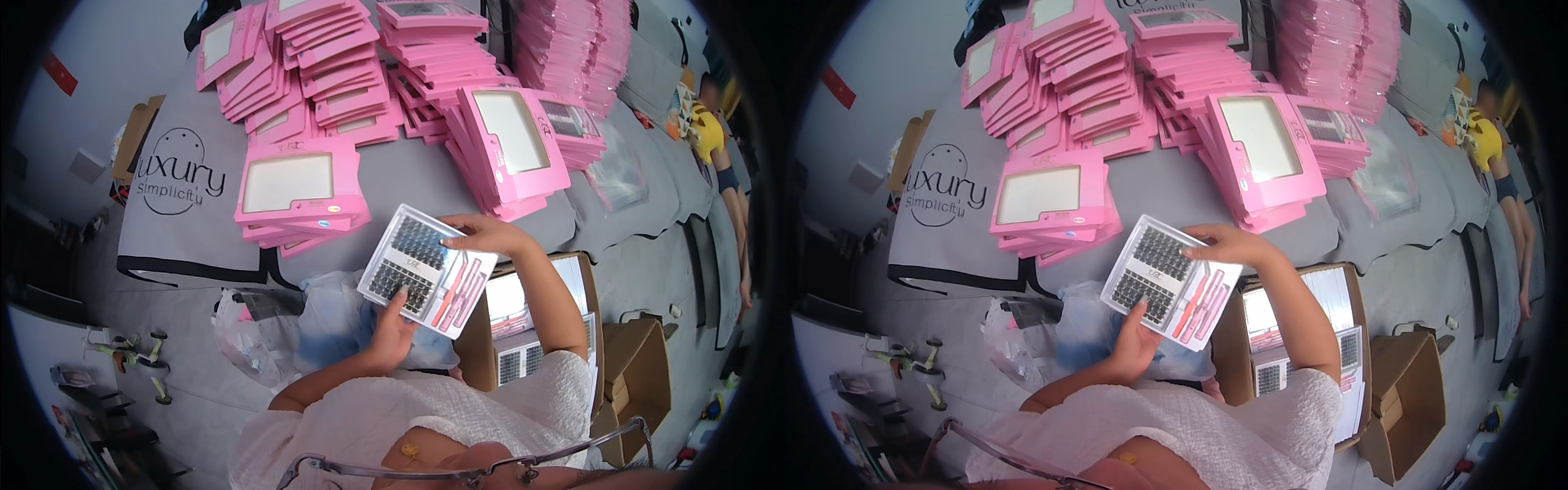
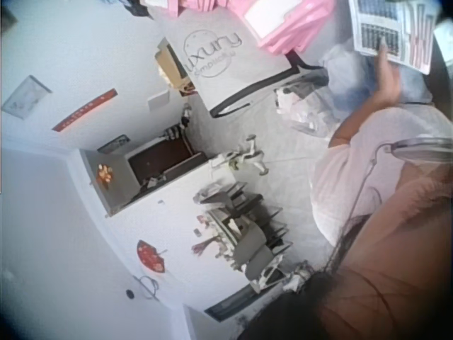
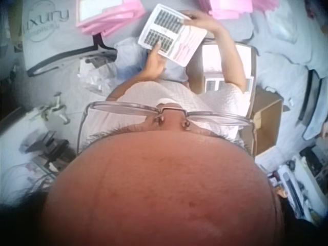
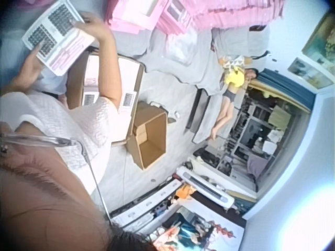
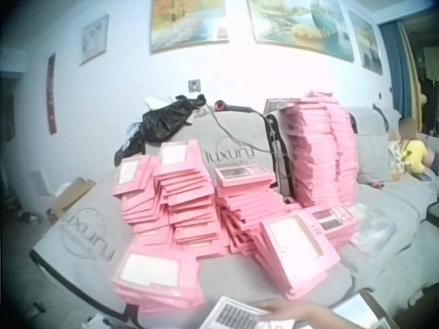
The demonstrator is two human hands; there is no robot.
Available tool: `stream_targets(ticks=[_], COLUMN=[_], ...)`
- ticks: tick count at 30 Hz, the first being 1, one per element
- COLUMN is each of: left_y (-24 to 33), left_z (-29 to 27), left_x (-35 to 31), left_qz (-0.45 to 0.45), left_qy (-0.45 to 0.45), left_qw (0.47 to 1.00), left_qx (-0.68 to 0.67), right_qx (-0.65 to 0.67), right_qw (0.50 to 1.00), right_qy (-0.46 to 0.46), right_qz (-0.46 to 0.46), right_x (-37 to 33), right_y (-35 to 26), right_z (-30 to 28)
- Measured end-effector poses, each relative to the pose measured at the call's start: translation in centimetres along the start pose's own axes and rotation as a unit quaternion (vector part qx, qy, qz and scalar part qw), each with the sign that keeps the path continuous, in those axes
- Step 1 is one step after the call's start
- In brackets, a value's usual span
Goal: The person assembles pink cosmetic kits by inserting a small white tray into a pink frame and closing it. They repeat this process for multiple units, stacking the finished kits on the table.
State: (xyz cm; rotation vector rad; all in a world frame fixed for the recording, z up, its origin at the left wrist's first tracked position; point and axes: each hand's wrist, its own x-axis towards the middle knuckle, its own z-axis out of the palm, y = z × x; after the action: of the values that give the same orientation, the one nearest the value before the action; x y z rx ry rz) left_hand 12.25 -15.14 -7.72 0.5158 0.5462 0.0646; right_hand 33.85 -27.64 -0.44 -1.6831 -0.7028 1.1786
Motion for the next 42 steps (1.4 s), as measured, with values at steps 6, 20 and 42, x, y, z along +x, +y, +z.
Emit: stream_targets(ticks=[6, 20, 42], left_y=[1.5, -1.3, 33.2], left_z=[0.0, 6.7, -2.1], left_x=[1.0, 11.0, 6.4], left_qz=[0.004, 0.045, 0.305], left_qy=[0.003, 0.063, 0.209], left_qw=[1.000, 0.983, 0.536], left_qx=[-0.017, -0.168, 0.759], right_qx=[-0.129, 0.150, -0.082], right_qw=[0.958, 0.833, 0.781], right_qy=[0.183, 0.495, 0.619], right_qz=[-0.181, -0.197, -0.017], right_x=[-2.9, 2.6, 3.9], right_y=[0.7, 9.3, 8.6], right_z=[1.4, 6.6, 3.0])
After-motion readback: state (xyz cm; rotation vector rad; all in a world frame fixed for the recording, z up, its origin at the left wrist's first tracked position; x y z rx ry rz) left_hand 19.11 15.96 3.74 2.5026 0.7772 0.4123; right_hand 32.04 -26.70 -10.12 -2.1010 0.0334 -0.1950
